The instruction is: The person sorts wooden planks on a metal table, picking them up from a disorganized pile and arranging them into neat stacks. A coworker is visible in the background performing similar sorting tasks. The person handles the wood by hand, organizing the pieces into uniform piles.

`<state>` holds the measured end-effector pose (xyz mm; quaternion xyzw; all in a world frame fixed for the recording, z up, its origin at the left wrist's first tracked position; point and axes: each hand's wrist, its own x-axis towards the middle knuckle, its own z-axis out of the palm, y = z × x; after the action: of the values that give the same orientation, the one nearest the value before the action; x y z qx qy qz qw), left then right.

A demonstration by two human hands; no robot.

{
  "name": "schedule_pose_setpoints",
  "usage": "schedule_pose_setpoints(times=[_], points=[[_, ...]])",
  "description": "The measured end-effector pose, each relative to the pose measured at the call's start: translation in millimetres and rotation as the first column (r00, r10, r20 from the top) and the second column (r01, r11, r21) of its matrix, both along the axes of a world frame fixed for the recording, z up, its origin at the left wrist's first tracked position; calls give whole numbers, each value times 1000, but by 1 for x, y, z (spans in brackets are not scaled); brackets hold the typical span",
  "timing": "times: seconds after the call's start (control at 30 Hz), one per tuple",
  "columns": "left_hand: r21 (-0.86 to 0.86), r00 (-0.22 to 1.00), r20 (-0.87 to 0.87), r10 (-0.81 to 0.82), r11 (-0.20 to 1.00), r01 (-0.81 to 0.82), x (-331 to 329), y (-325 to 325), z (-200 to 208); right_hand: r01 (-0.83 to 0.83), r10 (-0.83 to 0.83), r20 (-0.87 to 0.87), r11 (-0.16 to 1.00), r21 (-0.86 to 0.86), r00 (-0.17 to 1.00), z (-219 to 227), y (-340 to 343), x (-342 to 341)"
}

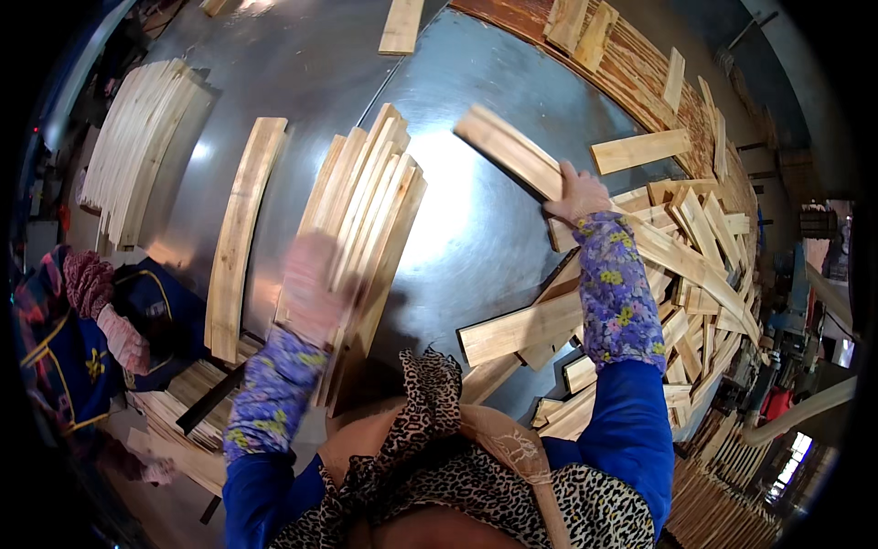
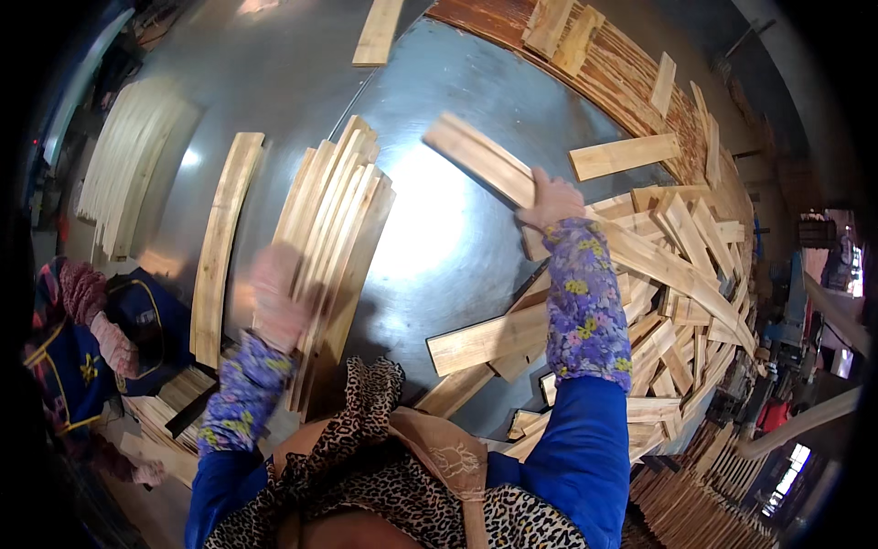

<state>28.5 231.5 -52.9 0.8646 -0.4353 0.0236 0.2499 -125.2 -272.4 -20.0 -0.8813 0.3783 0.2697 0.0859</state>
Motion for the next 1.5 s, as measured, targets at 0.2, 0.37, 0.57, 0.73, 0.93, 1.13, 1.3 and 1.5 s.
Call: schedule_pose_setpoints(times=[0.2, 0.37, 0.57, 0.73, 0.93, 1.13, 1.3, 1.5], points=[[-107, 387, -921, -41, 983, -152, -126, -144, -1, 298, -449, 531, 889, 349, 718, -7, 91, 19], [-50, -84, -994, -67, 980, -192, -131, -159, -5, 368, -810, 333, 532, 762, 482, 7, 216, -48], [-78, 380, -921, -83, 997, 28, -148, -114, -48, 311, -855, 359, 481, 820, 375, -36, 264, -140], [-313, 923, -354, -151, 949, 35, -150, -94, -61, 352, -721, 613, 692, 630, 323, 14, 76, -60], [-94, 953, -299, -41, 995, 13, -139, -112, -66, 365, -485, 683, 872, 328, 546, 49, -135, -56], [45, 948, -233, -218, 971, 234, -114, -200, -16, 85, -94, -116, 993, -86, 989, 27, -165, -220], [268, 952, -92, -291, 914, 305, -111, -245, -62, -111, 100, -60, 968, -224, 993, 9, -154, -251], [417, 923, -336, -189, 849, 326, -141, -224, -12, -94, 104, 76, 988, -125, 992, 47, -114, -225]])
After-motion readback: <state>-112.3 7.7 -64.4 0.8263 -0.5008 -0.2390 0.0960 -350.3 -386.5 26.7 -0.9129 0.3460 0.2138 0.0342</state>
